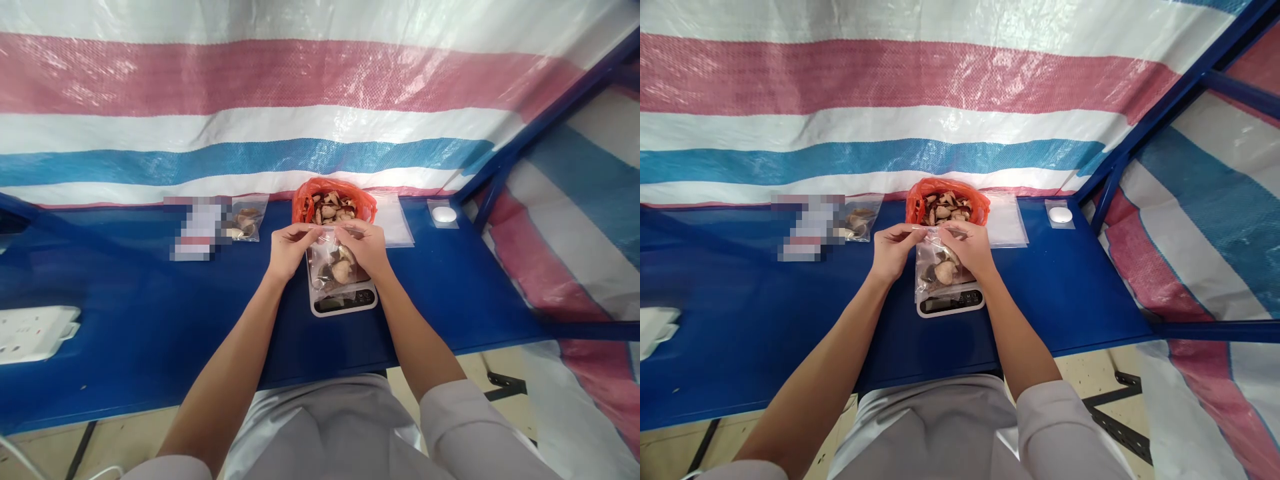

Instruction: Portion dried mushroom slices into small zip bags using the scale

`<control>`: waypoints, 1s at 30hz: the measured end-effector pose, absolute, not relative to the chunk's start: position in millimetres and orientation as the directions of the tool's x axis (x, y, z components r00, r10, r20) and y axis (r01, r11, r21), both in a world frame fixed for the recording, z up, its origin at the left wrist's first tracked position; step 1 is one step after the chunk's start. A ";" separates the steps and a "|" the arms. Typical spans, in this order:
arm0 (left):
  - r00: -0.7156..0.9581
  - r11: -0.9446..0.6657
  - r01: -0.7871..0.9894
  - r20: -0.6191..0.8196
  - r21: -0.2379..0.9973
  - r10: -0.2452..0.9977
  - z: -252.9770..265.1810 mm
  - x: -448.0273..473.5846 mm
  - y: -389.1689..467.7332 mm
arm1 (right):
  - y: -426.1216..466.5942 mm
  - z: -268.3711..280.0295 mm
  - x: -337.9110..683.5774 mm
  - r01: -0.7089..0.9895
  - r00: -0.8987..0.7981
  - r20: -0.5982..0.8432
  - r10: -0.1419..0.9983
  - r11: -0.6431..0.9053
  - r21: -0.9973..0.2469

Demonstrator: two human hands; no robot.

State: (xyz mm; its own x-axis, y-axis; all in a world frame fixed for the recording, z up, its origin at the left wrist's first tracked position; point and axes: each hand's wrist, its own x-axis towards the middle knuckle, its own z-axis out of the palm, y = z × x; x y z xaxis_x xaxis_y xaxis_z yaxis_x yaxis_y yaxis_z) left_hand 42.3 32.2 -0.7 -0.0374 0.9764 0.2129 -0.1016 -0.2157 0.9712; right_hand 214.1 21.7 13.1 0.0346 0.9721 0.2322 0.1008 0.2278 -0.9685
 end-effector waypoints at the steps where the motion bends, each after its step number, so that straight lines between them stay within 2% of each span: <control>1: -0.057 -0.211 -0.111 0.206 0.971 0.977 -0.9 43.1 32.3 | 21.3 13.2 213.6 0.100 0.042 0.231 0.972 0.226 -0.969; 7: -0.093 -0.227 -0.152 0.215 0.962 0.972 -1.3 46.2 31.7 | 22.6 12.0 214.3 0.079 0.022 0.215 0.976 0.212 -0.974; 14: -0.094 -0.211 -0.140 0.199 0.967 0.975 -1.2 48.2 28.8 | 23.7 12.1 215.3 0.151 0.007 0.274 0.962 0.269 -0.951; 24: -0.127 -0.219 -0.203 0.196 0.954 0.972 -2.0 45.7 31.0 | 26.8 10.2 226.3 0.008 -0.022 0.143 0.989 0.143 -0.990; 30: -0.080 -0.194 -0.162 0.183 0.968 0.980 -1.9 45.9 29.3 | 26.4 10.5 224.0 0.031 -0.026 0.140 0.990 0.141 -0.990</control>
